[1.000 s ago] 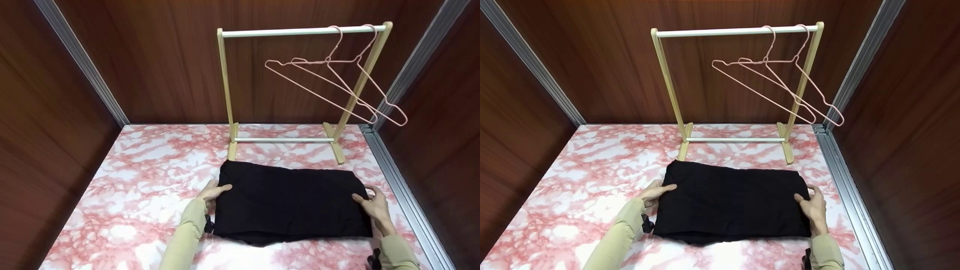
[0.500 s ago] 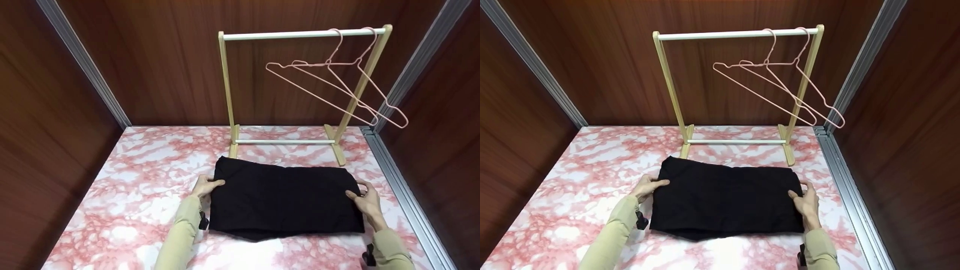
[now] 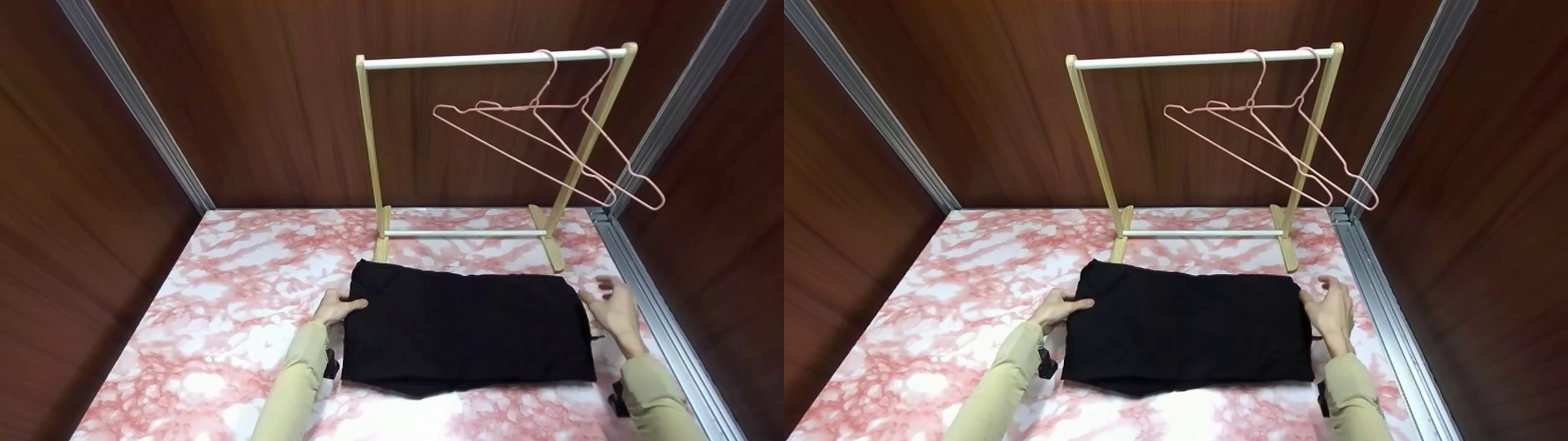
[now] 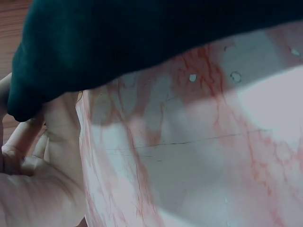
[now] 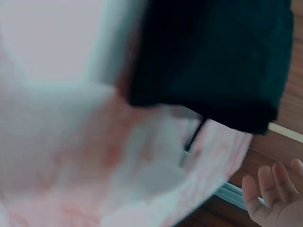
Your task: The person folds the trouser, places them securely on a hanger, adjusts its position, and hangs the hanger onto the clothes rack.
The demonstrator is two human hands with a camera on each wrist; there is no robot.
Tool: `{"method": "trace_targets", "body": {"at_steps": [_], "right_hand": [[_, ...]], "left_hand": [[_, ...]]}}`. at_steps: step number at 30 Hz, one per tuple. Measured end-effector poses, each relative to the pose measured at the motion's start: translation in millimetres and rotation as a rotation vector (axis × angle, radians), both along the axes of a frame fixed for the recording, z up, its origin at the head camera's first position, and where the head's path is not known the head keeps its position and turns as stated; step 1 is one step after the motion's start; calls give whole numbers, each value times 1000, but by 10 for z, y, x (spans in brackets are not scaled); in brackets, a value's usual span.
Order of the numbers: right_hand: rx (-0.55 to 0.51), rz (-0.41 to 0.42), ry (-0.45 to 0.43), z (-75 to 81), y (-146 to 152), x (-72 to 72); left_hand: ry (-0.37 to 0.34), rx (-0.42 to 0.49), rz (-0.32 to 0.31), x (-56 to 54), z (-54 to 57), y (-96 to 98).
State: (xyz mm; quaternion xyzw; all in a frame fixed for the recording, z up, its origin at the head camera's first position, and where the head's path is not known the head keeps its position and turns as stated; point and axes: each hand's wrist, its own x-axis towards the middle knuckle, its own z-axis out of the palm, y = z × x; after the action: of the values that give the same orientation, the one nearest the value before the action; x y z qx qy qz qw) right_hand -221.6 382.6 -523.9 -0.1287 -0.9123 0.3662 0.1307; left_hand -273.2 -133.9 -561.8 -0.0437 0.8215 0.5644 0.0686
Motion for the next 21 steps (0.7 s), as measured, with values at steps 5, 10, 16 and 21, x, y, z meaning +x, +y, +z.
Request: {"method": "trace_targets", "body": {"at_steps": [5, 10, 16, 21], "right_hand": [[62, -33, 123, 238, -8, -93], [87, -42, 219, 519, -39, -199], [121, -16, 339, 763, -91, -329], [146, -24, 403, 881, -114, -403]], "left_hand": [[-8, -2, 26, -12, -13, -2], [-26, 37, 35, -12, -3, -8], [-31, 62, 33, -10, -17, -10], [-13, 84, 24, -9, -51, -13]]}}
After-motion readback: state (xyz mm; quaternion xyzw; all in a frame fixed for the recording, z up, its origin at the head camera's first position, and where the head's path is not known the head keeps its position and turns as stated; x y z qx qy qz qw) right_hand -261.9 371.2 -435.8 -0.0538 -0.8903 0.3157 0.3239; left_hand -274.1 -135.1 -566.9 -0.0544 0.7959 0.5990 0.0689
